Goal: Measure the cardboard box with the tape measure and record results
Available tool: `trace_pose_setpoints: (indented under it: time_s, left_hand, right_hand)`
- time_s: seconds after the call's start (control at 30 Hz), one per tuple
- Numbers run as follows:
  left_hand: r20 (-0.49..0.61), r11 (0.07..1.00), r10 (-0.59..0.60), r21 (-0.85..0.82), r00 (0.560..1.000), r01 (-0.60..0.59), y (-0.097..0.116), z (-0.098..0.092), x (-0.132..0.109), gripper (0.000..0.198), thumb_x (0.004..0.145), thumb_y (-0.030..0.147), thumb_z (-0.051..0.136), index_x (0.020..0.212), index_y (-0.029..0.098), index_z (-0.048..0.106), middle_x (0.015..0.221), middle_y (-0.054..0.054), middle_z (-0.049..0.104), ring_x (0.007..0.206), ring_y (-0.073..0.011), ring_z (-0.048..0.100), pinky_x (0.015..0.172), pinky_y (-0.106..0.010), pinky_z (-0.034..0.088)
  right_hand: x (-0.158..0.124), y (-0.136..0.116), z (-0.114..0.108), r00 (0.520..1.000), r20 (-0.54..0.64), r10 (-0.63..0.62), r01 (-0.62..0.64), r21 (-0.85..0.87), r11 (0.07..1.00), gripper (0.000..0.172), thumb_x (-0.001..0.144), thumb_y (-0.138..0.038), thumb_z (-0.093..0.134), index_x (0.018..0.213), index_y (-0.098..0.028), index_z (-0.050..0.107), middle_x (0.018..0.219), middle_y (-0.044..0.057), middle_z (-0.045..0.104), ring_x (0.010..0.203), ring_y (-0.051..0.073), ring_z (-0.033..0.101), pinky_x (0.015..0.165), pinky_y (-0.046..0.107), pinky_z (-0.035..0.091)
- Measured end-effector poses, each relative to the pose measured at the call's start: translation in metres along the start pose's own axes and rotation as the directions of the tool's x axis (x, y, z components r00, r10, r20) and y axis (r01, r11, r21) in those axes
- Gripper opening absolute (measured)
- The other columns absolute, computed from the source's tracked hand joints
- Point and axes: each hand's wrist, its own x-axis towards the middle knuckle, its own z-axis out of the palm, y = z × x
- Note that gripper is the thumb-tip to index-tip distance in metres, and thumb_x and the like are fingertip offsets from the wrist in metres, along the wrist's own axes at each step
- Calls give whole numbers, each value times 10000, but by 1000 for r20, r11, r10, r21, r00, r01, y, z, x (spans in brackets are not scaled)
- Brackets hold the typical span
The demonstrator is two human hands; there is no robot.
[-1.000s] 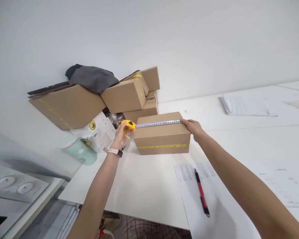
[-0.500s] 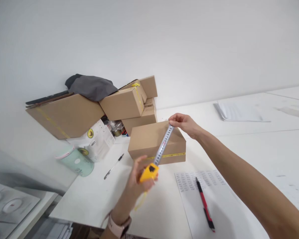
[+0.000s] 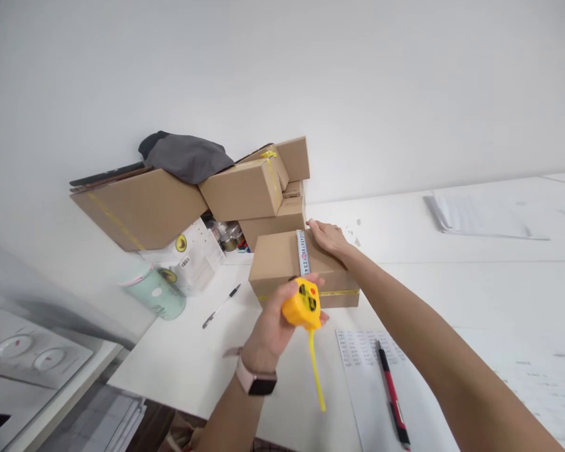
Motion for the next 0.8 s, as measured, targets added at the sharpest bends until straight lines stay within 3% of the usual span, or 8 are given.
trace_pose_setpoints:
  time_s: [0.17, 0.33, 0.57, 0.8]
  left_hand:
    - [-78, 991, -76, -121, 994, 66, 14, 5, 43, 396, 733, 409, 779, 1002, 132, 694, 1071, -93, 689, 713, -189, 691, 685, -359, 599]
    - [-71, 975, -104, -203, 992, 88, 19, 4, 56, 292, 797, 397, 740, 920, 148, 649, 976, -83, 703, 759, -192, 688, 712, -362, 607]
    - [-111, 976, -148, -176, 983, 127, 11, 4, 41, 449, 747, 450, 755, 1045, 124, 675, 1044, -103, 704, 679, -190, 699, 645, -335, 573]
    - [-73, 999, -32, -2, 997, 32, -38, 18, -7, 657, 703, 495, 813, 1243, 165, 638, 1242, -123, 596, 649, -181, 703, 715, -393, 566]
  right_hand:
    - [-4, -6, 1, 998, 65, 2, 4, -85, 996, 760, 1018, -587, 70, 1444, -248, 601, 1481, 80, 584, 1414, 334, 481, 1174, 523, 315]
    - [-3, -4, 3, 994, 97, -45, 67, -242, 968, 771, 1024, -518, -24, 1528, -245, 492, 1516, 84, 550, 1434, 318, 456, 1178, 528, 301]
    - [6, 1, 13, 980, 159, -119, 169, -354, 920, 610, 1031, -495, 144, 1468, -321, 532, 1543, 72, 523, 1419, 352, 436, 1133, 594, 315]
    - [6, 3, 19, 972, 149, -183, 232, -449, 863, 658, 1023, -558, 82, 1434, -350, 552, 1481, 87, 563, 1336, 369, 482, 1059, 605, 363]
